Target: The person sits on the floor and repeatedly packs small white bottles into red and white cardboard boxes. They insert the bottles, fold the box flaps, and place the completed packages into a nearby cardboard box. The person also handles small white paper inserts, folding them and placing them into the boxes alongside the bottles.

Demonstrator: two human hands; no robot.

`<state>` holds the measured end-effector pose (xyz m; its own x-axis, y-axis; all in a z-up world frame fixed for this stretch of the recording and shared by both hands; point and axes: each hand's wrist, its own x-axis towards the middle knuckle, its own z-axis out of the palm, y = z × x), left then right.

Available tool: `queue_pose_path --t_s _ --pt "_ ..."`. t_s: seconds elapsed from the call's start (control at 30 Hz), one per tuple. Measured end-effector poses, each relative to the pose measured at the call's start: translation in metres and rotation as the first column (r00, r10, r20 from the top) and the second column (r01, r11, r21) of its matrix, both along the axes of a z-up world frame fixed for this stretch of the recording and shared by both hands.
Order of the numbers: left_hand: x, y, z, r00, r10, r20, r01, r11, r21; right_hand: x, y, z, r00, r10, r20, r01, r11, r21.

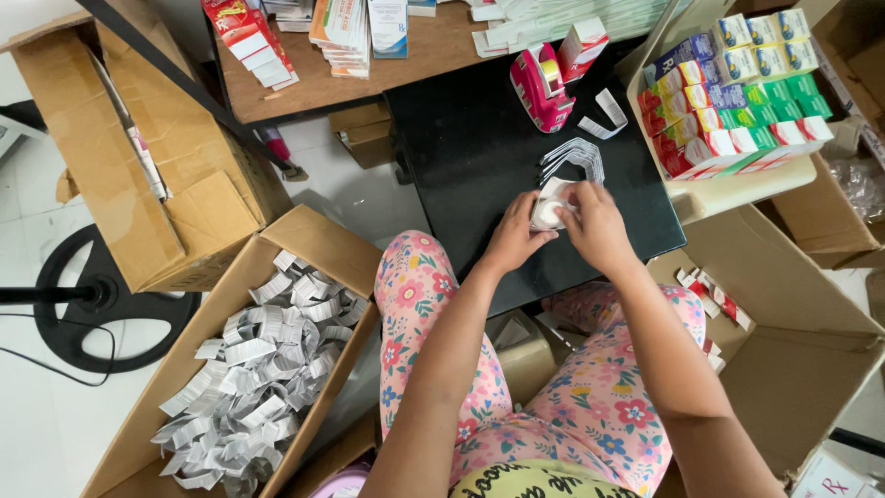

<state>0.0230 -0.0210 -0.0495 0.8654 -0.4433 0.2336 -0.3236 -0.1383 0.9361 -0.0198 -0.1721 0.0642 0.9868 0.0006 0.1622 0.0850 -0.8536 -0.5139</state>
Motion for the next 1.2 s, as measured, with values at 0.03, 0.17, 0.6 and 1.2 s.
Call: queue_pose_path --t_s 0.03,0.17,0.6,1.2 --pt "0.0 0.001 0.0 1.0 -0.001 0.021 0.001 1.0 -0.001 0.0 0.002 -0.004 0.996 -0.014 0.083 0.018 0.998 -0.054" --pt "0.0 -0.002 -0.003 0.999 0.011 0.038 -0.011 1.0 0.008 0.001 0.012 -0.012 0.986 -0.018 0.166 0.024 0.999 -0.033" --pt "0.001 -0.001 -0.006 1.0 -0.001 -0.01 0.001 1.0 -0.012 -0.039 0.026 -0.009 0.965 -0.053 0.258 0.091 0.986 -0.139" --pt "0.001 -0.004 -0.016 0.998 0.005 0.058 -0.005 1.0 0.01 -0.027 0.034 0.007 0.984 0.133 0.117 -0.056 0.86 -0.506"
